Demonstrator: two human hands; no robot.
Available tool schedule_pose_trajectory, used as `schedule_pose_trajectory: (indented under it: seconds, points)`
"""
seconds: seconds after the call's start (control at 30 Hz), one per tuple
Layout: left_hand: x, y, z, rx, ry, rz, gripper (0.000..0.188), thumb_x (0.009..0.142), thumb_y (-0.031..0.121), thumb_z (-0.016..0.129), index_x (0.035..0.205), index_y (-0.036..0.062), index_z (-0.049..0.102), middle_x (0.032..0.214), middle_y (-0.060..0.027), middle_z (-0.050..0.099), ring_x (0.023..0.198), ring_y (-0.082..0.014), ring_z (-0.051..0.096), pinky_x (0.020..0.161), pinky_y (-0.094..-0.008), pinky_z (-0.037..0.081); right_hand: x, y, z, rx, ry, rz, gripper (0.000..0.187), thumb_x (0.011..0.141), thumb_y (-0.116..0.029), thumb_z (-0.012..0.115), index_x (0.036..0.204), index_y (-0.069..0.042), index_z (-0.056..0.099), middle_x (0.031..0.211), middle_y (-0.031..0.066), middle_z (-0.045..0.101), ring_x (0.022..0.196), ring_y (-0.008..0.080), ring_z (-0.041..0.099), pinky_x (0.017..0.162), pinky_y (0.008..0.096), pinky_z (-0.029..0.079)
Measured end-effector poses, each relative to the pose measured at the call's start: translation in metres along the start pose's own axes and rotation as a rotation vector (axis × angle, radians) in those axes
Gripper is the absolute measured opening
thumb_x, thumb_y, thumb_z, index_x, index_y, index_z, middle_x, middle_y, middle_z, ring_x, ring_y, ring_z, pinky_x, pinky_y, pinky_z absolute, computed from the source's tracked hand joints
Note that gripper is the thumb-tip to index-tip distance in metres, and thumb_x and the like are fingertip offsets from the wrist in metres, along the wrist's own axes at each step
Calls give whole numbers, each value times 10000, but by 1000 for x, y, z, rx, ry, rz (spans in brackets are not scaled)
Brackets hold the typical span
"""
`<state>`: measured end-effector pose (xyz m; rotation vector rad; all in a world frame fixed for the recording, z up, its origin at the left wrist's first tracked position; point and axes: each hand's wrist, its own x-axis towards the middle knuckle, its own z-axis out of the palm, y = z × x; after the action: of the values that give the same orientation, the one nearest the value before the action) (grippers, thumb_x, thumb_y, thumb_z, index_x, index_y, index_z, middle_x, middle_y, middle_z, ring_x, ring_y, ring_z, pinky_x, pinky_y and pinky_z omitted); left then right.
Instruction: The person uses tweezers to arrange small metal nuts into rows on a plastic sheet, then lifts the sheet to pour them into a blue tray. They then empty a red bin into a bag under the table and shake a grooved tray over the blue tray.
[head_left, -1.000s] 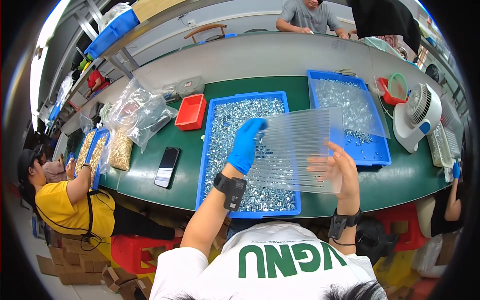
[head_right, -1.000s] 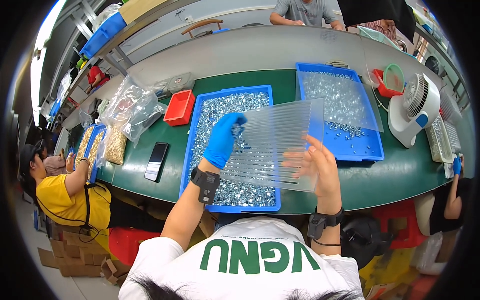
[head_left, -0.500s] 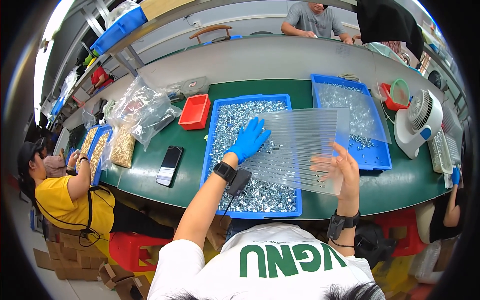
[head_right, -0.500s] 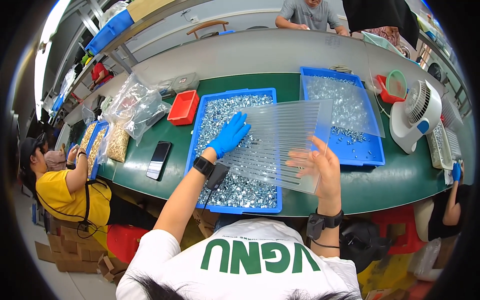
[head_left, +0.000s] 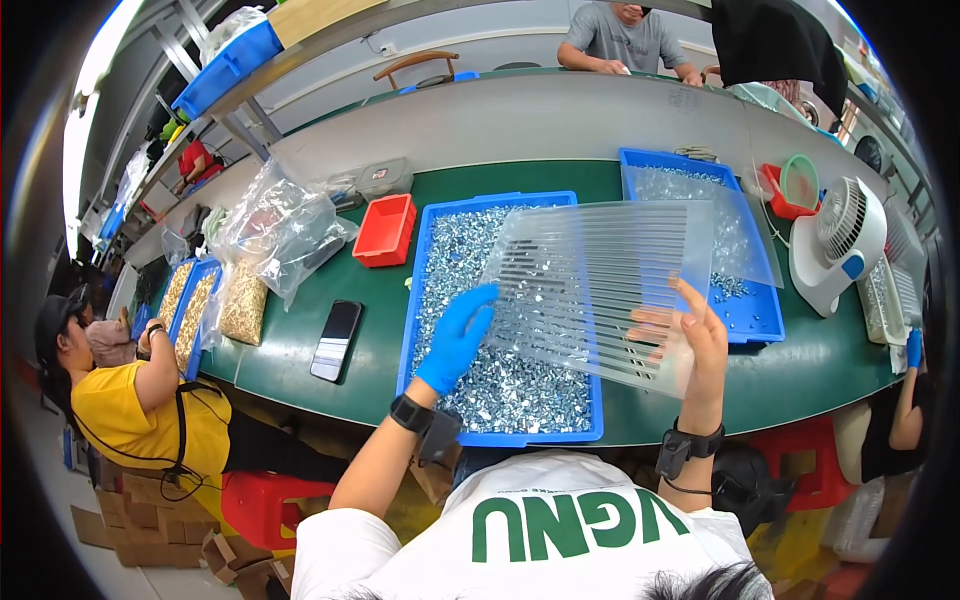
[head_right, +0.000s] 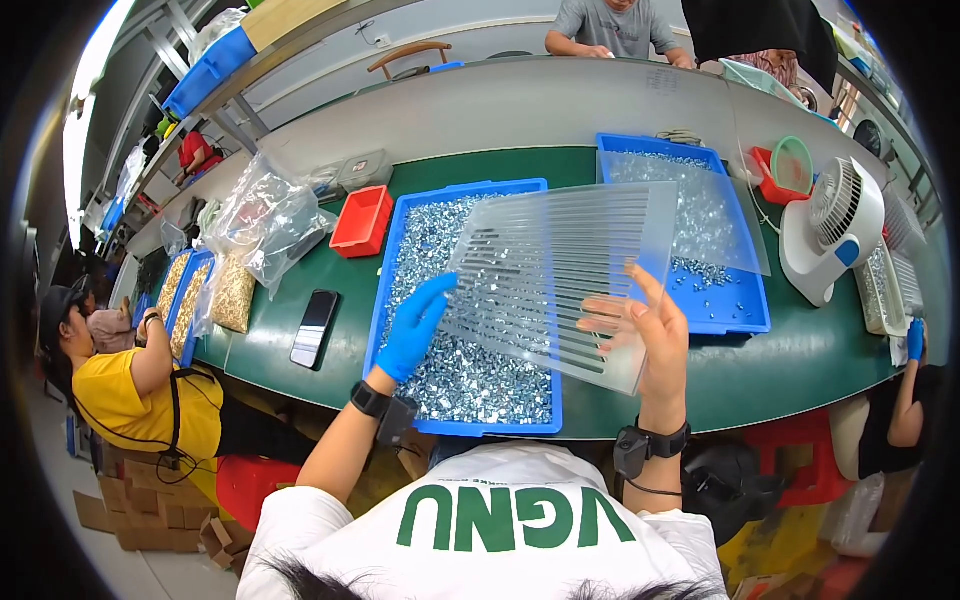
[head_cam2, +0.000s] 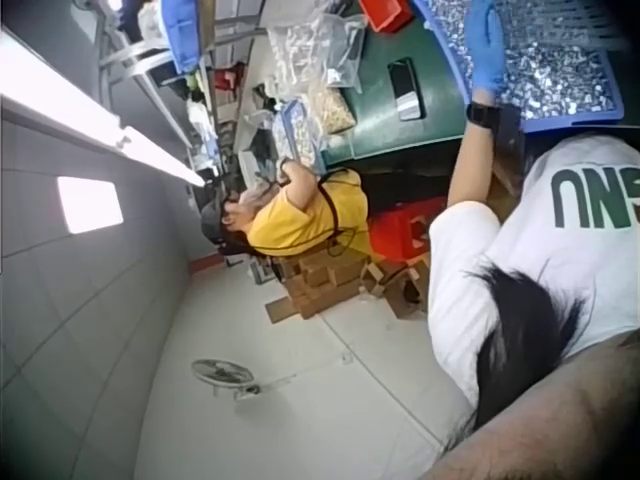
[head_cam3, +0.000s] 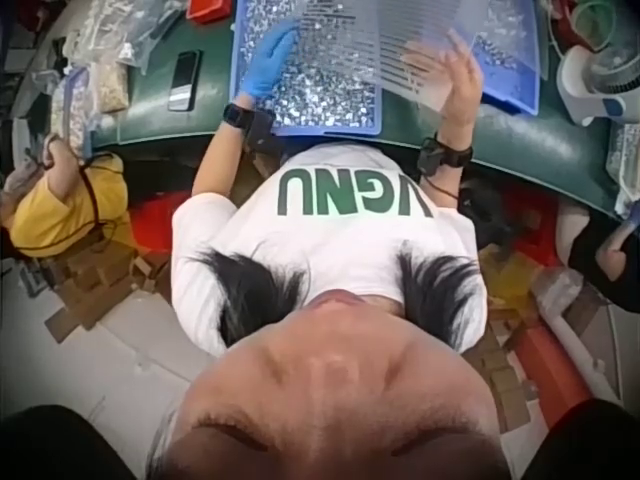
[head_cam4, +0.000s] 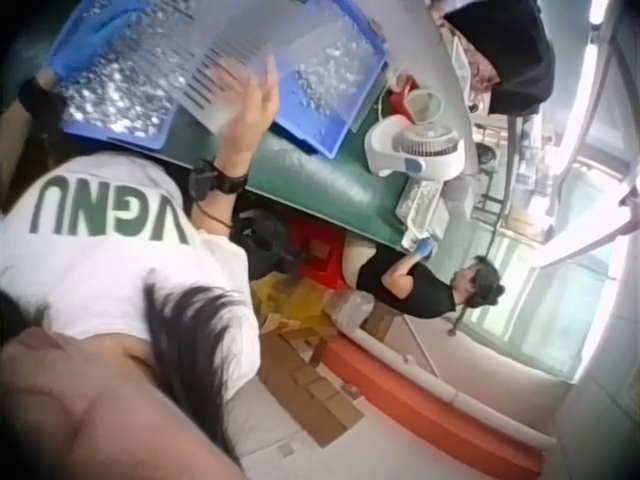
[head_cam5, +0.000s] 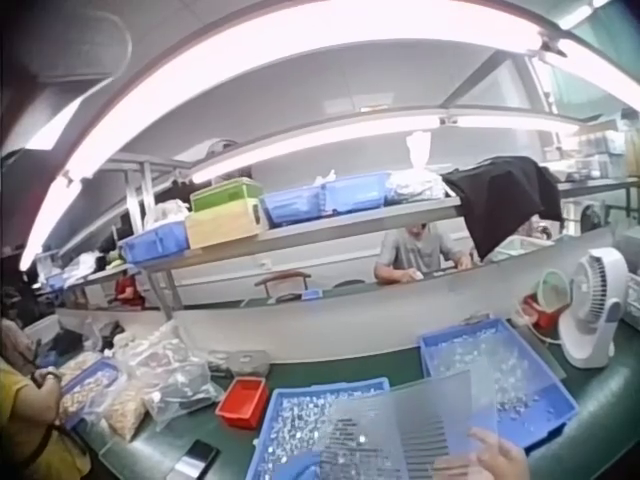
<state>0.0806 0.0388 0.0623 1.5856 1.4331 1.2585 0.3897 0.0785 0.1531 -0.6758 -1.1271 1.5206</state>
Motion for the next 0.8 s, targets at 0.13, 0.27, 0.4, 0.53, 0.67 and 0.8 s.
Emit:
schedule_pose_trajectory:
  seconds: [0.13, 0.27, 0.4, 0.53, 0.67, 0.8]
  points:
    - [6, -15, -30, 882, 113, 63, 507, 828, 373, 566, 1175, 14, 482, 1184, -215, 472, 1075, -356, 469, 936, -410, 366, -5, -3, -9, 12, 31, -33, 513, 845, -190, 498, 1287, 23, 346, 948, 267, 600, 758, 297, 649, 499, 253, 502]
    - [-6, 0, -18, 952, -58, -96, 512, 791, 412, 599, 1083, 3, 505, 1055, -209, 501, 994, -365, 489, 887, -418, 383, -7, -1, -10, -28, 83, -83, 521, 845, -195, 499, 1285, 36, 341, 957, 269, 598, 767, 293, 648, 508, 250, 498]
    - [-23, 8, -7, 1023, -132, 127, 514, 777, 424, 609, 1063, 10, 505, 969, -177, 504, 947, -345, 507, 810, -416, 419, -9, 2, -16, -53, 101, -121, 511, 856, -182, 483, 1283, 53, 329, 973, 272, 593, 784, 293, 647, 522, 252, 501]
    - [-28, 15, -1, 923, -290, 10, 466, 782, 387, 617, 1057, 24, 519, 1004, -157, 501, 879, -338, 533, 727, -404, 450, -11, 13, -9, -57, 164, -101, 535, 854, -231, 509, 1293, 22, 336, 987, 265, 597, 778, 292, 648, 517, 244, 491]
    - [-30, 3, 9, 847, -215, 58, 391, 783, 300, 633, 1043, 24, 535, 978, -128, 553, 784, -276, 567, 660, -376, 465, -14, 22, -5, -15, 155, -54, 505, 867, -214, 489, 1289, 17, 338, 999, 263, 593, 804, 296, 645, 544, 263, 506]
    - [-6, -31, -5, 313, -54, -185, 296, 791, 219, 631, 999, 20, 560, 839, -83, 596, 669, -174, 561, 589, -315, 460, -16, 22, 1, -13, 134, -37, 483, 876, -207, 472, 1283, 17, 337, 1003, 261, 591, 819, 298, 642, 564, 276, 513]
